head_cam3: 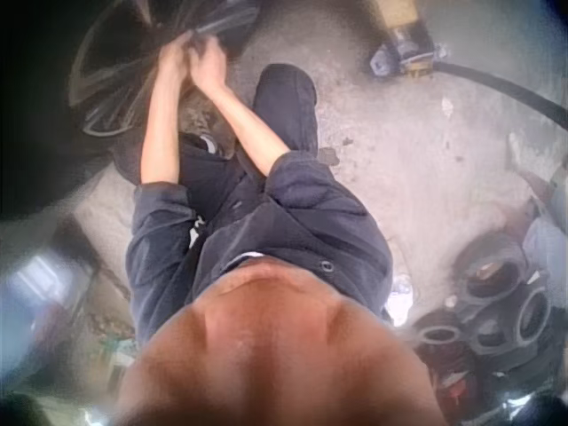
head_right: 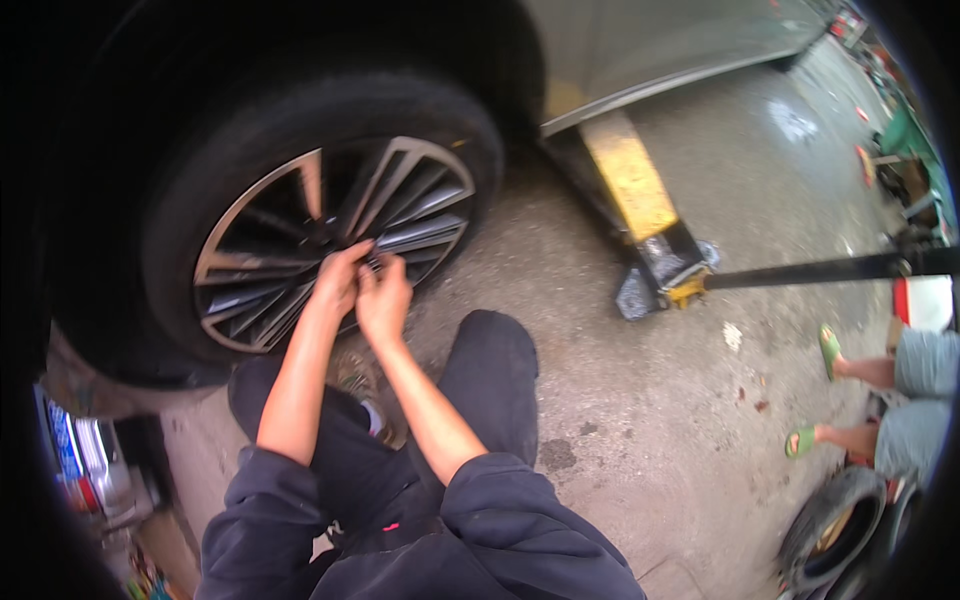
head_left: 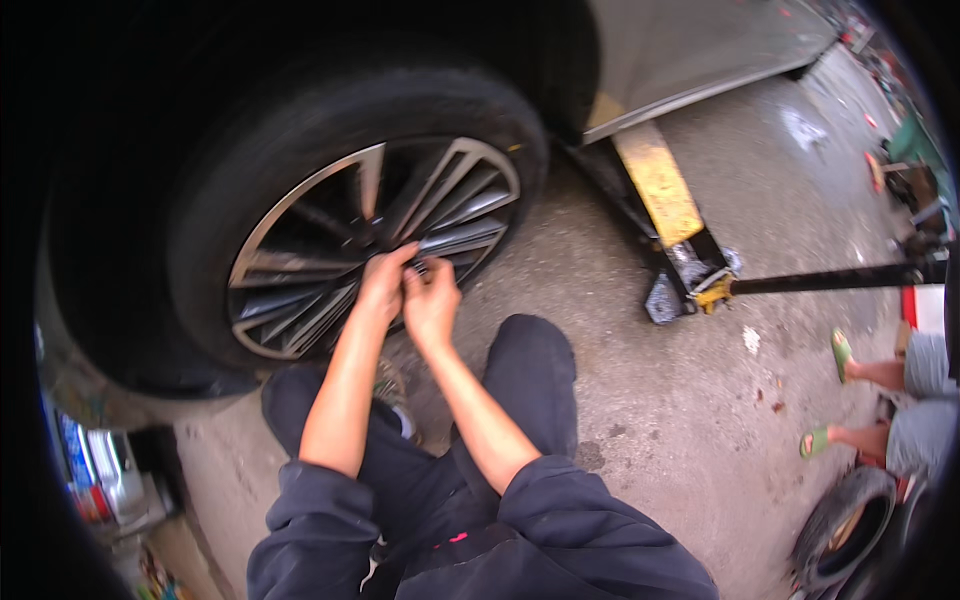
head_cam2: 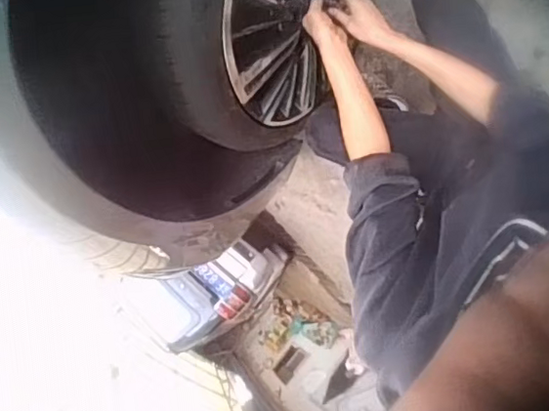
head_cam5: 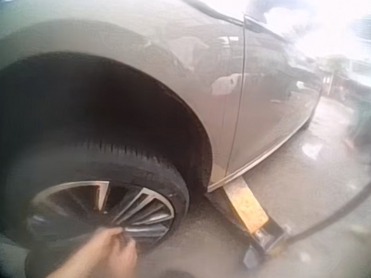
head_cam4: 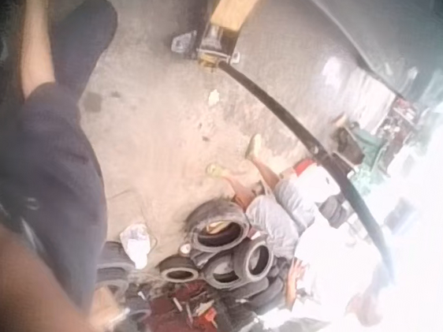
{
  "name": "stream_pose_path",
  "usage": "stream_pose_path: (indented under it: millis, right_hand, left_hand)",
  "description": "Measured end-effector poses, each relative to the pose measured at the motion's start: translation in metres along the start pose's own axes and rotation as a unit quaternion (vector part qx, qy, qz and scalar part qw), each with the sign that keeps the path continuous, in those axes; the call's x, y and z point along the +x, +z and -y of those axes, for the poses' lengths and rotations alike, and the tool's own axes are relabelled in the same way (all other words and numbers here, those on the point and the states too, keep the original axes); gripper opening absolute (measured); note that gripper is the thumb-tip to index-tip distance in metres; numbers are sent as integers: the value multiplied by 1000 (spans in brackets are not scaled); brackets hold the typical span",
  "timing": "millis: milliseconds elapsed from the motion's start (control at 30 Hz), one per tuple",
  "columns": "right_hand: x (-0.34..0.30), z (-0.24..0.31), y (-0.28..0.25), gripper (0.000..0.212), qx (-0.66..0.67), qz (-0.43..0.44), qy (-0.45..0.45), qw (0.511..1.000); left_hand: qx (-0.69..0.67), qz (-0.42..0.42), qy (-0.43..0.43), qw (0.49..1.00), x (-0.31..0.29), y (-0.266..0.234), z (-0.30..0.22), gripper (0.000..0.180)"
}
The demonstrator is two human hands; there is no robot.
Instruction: The person kneels beside a car and uses a pneumatic impact wrench to tighten the lug nuts on a wheel. After using the impact wrench, the person switches to a torque wrench to manually tighten each lug nut in sequence.
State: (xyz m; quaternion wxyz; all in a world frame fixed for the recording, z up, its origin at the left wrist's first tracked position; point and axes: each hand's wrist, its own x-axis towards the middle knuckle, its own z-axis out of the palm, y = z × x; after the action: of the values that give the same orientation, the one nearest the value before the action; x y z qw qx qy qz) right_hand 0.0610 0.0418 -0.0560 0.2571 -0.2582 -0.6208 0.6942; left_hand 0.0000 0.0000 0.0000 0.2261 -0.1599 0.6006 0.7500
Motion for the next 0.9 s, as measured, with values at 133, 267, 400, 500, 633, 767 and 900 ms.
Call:
stream_pose_path:
  millis: [133, 267, 400, 500, 633, 767, 900]
  right_hand:
    - [16, 35, -5, 68, 255, 148, 355, 887]
    - [5, 29, 4, 43, 27, 19, 23, 999]
    - [8, 32, -2, 27, 134, 69, 128, 980]
    - [11, 33, -16, 32, 170, 169, 241, 941]
    - [7, 40, -8, 38, -85, 135, 80, 984]
    - [25, 46, -10, 42, -297, 117, -55, 946]
    - [35, 26, 1, 52, -227, 101, -6, 969]
  left_hand:
    - [75, 12, -66, 995, -12, -2, -32, 27]
    - [66, -7, 6, 998, -7, -14, -13, 26]
    - [90, 42, -9, 995, -5, -18, -9, 27]
    - [115, 73, -54, 989, -14, -20, -16, 26]
    - [165, 16, 13, 986, -16, -22, -15, 27]
    - [341, 5, 87, 936, -44, -11, -42, 33]
    - [325, 2, 242, 914, -110, -8, -93, 28]
